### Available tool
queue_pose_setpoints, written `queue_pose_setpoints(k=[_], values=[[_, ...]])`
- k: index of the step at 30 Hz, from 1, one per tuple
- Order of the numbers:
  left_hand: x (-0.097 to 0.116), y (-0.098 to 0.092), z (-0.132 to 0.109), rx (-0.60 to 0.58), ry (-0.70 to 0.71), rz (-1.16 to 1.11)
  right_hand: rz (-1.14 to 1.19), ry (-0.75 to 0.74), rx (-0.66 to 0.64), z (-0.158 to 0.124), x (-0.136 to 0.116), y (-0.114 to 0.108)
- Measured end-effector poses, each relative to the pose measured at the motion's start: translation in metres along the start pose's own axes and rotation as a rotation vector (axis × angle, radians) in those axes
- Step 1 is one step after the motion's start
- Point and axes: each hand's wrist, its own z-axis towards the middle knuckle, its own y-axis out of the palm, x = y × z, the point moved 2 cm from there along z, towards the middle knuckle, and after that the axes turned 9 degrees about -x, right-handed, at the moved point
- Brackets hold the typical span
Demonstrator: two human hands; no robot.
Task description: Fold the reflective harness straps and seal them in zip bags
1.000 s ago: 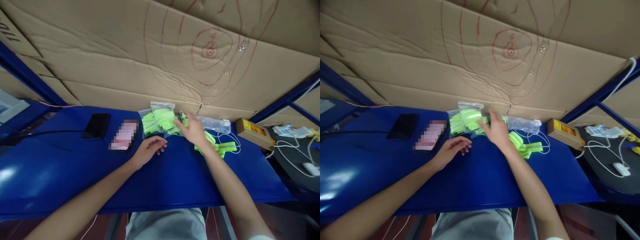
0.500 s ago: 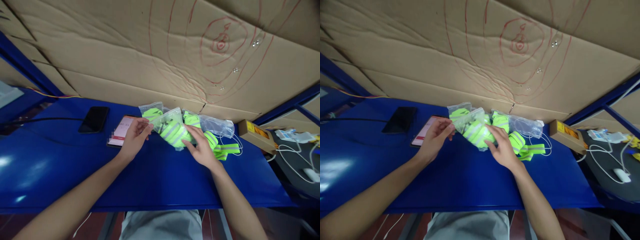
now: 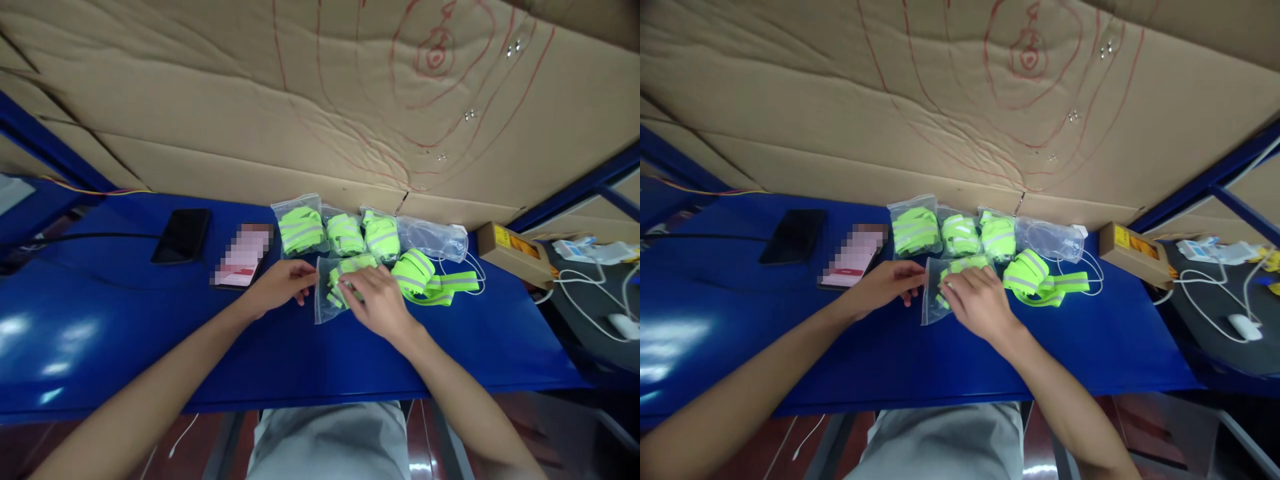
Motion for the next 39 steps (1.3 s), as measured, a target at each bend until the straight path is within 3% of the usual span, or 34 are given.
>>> queue_pose_setpoints(k=[6, 14, 19, 22, 26, 28, 32, 35, 39], values=[[-0.002, 0.003, -0.001, -0.114, 0.013, -0.112, 0.112, 0.094, -0.191, 0.001, -0.015, 0.016], [0.005, 0.018, -0.004, -0.19, 0.091, -0.206, 0.301, 0.202, -0.155, 0.002, -0.013, 0.007], [0.01, 0.023, -0.007, -0.2, 0.136, -0.227, 0.607, 0.207, -0.192, 0.002, -0.009, 0.001], [0.012, 0.022, -0.007, -0.138, 0.182, -0.259, 0.78, 0.272, -0.161, 0.001, -0.003, -0.004], [0.013, 0.014, -0.007, 0.03, 0.247, -0.358, 0.8, 0.42, 0.076, 0.0, 0.014, -0.018], [0.014, 0.013, -0.007, 0.023, 0.259, -0.488, 0.793, 0.432, 0.13, 0.0, 0.023, -0.023], [0.021, 0.014, -0.011, -0.094, 0.268, -0.808, 0.934, 0.535, 0.11, 0.003, 0.039, -0.013], [0.027, 0.008, -0.016, -0.061, 0.294, -0.886, 1.03, 0.63, 0.061, 0.004, 0.044, -0.002], [0.032, 0.002, -0.019, -0.014, 0.31, -0.961, 1.247, 0.686, -0.11, 0.007, 0.04, 0.002]])
